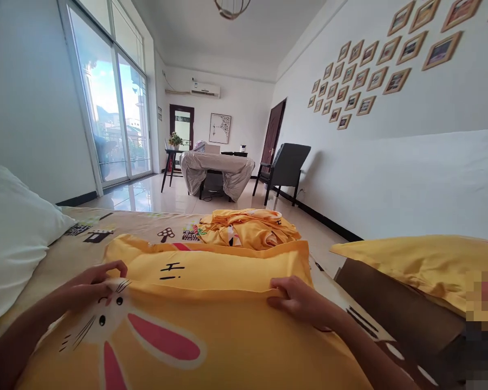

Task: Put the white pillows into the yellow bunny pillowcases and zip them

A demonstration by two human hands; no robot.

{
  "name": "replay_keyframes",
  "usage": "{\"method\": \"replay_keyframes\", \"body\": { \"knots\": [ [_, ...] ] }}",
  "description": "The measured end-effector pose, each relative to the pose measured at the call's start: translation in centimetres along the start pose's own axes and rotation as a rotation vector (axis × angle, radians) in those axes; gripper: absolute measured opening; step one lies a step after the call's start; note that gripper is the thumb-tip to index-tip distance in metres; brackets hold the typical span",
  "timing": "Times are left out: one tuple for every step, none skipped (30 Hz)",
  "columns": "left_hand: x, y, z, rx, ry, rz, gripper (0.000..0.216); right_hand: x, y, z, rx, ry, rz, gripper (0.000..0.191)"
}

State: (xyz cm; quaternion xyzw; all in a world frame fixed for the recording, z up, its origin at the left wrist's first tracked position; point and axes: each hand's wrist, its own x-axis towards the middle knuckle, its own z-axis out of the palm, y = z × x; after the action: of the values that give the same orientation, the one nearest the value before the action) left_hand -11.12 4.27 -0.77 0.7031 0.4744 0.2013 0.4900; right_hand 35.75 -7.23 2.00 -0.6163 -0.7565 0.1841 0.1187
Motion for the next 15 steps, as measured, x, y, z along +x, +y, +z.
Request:
{"method": "replay_keyframes", "body": {
  "knots": [
    [0.4, 0.1, -0.5, 0.027, -0.04, -0.009, 0.035, 0.3, 0.7, -0.6, 0.031, -0.034, -0.004, 0.025],
    [0.6, 0.4, -0.9, 0.087, -0.074, -0.018, 0.035, 0.7, 1.5, -1.2, 0.044, -0.065, -0.012, 0.023],
    [0.9, 0.8, -1.3, 0.184, -0.084, -0.034, 0.035, 1.2, 2.1, -1.8, 0.032, -0.073, -0.016, 0.021],
    [1.2, 1.6, -1.4, 0.312, -0.058, -0.054, 0.032, 1.8, 2.6, -2.3, -0.002, -0.045, -0.007, 0.02],
    [1.7, 2.5, -1.3, 0.463, 0.007, -0.066, 0.028, 2.5, 2.8, -2.6, -0.053, 0.011, 0.012, 0.019],
    [2.3, 3.6, -0.8, 0.622, 0.1, -0.047, 0.025, 3.4, 2.7, -2.7, -0.112, 0.081, 0.034, 0.02],
    [3.2, 4.8, 0.1, 0.768, 0.197, 0.007, 0.023, 4.3, 2.1, -2.5, -0.162, 0.145, 0.042, 0.024],
    [4.2, 6.0, 1.3, 0.889, 0.29, 0.09, 0.021, 5.4, 1.2, -2.0, -0.193, 0.185, 0.029, 0.031],
    [5.4, 7.2, 2.8, 0.946, 0.344, 0.221, 0.023, 6.4, 0.1, -1.3, -0.194, 0.185, -0.016, 0.04],
    [6.6, 8.3, 4.5, 0.942, 0.319, 0.293, 0.027, 7.5, -1.1, -0.4, -0.157, 0.138, -0.1, 0.049],
    [8.0, 9.1, 6.2, 0.914, 0.267, 0.348, 0.029, 8.4, -2.2, 0.6, -0.111, 0.057, -0.192, 0.055],
    [9.3, 9.6, 7.7, 0.881, 0.207, 0.384, 0.03, 9.3, -3.0, 1.6, -0.078, -0.008, -0.28, 0.057],
    [10.5, 9.7, 8.8, 0.847, 0.152, 0.398, 0.031, 10.1, -3.4, 2.4, -0.045, -0.048, -0.335, 0.058],
    [11.7, 9.4, 9.5, 0.804, 0.097, 0.396, 0.033, 10.7, -3.2, 3.1, -0.024, -0.065, -0.354, 0.057],
    [12.7, 8.6, 9.6, 0.762, 0.055, 0.381, 0.035, 11.1, -2.3, 3.6, -0.011, -0.058, -0.338, 0.057]
  ]
}}
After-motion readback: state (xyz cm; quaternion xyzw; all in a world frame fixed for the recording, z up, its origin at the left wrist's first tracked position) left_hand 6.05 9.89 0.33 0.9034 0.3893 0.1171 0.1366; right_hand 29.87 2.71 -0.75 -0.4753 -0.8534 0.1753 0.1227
